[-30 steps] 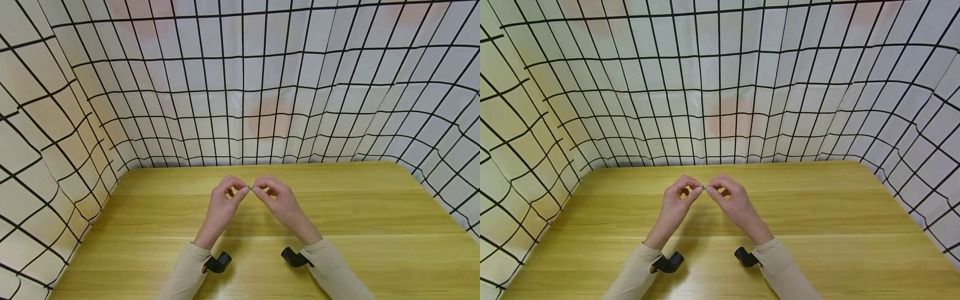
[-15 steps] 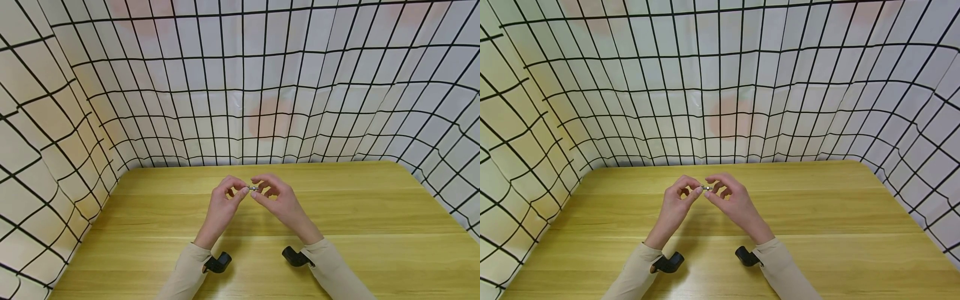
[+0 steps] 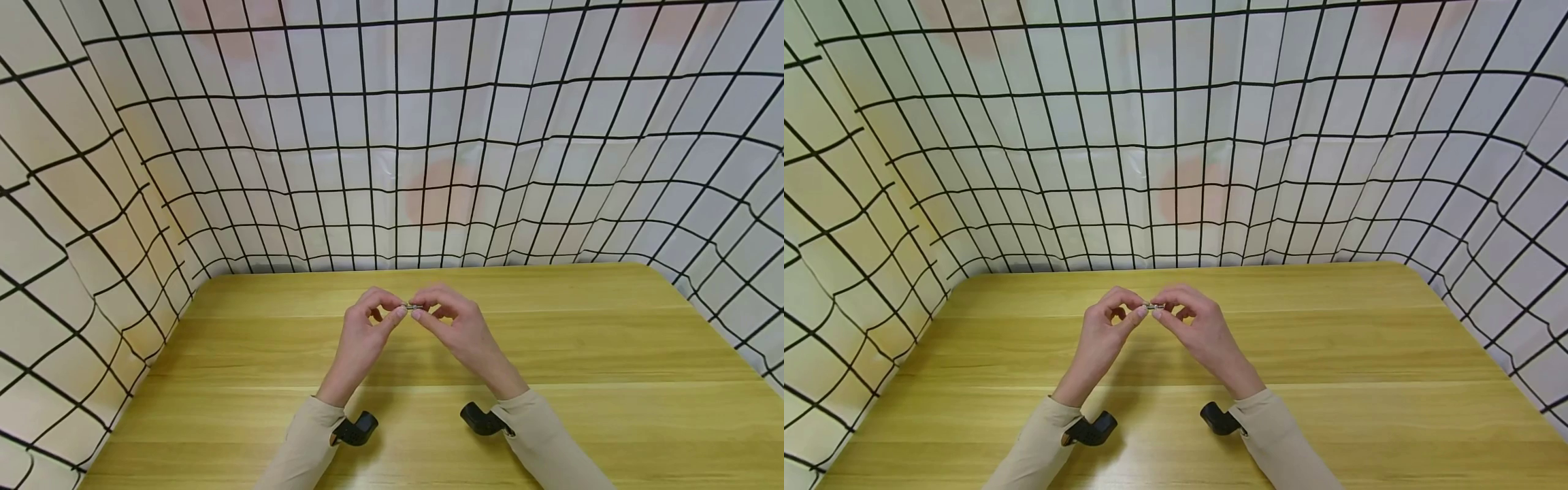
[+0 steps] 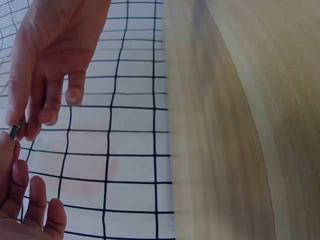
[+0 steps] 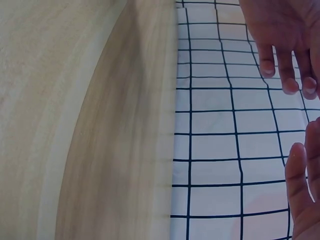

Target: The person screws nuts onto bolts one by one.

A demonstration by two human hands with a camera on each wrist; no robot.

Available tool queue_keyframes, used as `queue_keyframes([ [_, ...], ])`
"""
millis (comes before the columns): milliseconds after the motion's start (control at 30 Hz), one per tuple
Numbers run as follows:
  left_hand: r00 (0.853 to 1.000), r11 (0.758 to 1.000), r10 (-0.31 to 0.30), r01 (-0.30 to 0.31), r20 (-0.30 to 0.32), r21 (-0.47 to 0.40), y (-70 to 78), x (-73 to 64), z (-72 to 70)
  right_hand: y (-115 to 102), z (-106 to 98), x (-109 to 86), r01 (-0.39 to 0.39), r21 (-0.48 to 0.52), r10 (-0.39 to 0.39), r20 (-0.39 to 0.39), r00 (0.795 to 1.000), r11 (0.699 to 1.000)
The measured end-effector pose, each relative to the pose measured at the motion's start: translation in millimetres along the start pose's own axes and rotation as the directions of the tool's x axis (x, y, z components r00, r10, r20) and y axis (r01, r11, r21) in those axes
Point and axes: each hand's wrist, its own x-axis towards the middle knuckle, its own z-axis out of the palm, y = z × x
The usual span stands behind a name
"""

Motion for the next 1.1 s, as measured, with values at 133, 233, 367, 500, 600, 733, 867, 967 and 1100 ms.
queue_keyframes([
  [133,1.000,1.000,-0.009,0.009,0.017,0.011,14.7,-1.2,-1.5,0,0,-0.5,-0.046,0.009,0.046,-0.003,0.999,0.999],
  [233,1.000,1.000,-0.010,0.009,0.027,0.013,29.1,-2.8,-3.0,0,0,-0.8,-0.063,0.022,0.063,0.000,0.998,0.998],
  [367,1.000,1.000,-0.010,0.010,0.029,0.009,35.9,-4.0,-3.2,1,0,-1.0,-0.075,0.036,0.075,0.004,0.997,0.997],
  [500,1.000,1.000,-0.011,0.011,0.029,0.008,36.2,-4.2,-3.4,2,-1,-1.5,-0.128,0.030,0.128,0.015,0.992,0.991],
  [600,1.000,1.000,-0.007,0.007,0.026,0.004,37.4,-4.1,-4.1,2,-3,-1.4,-0.153,0.016,0.152,0.038,0.988,0.988],
  [733,1.000,1.000,-0.001,0.002,0.016,-0.005,37.9,-3.4,-5.0,0,-5,0.0,-0.102,0.010,0.101,0.054,0.993,0.995],
  [867,1.000,1.000,-0.004,0.005,0.010,-0.008,38.0,-3.3,-5.0,-1,-5,1.1,-0.023,0.009,0.023,0.049,0.999,1.000],
  [967,1.000,1.000,-0.011,0.011,0.013,-0.012,38.1,-3.5,-4.9,-1,-5,1.8,0.008,0.004,-0.008,0.040,0.999,1.000],
  [1100,1.000,1.000,-0.014,0.014,0.018,-0.013,37.9,-3.6,-4.9,-1,-5,2.0,0.016,-0.006,-0.016,0.032,0.999,1.000],
])
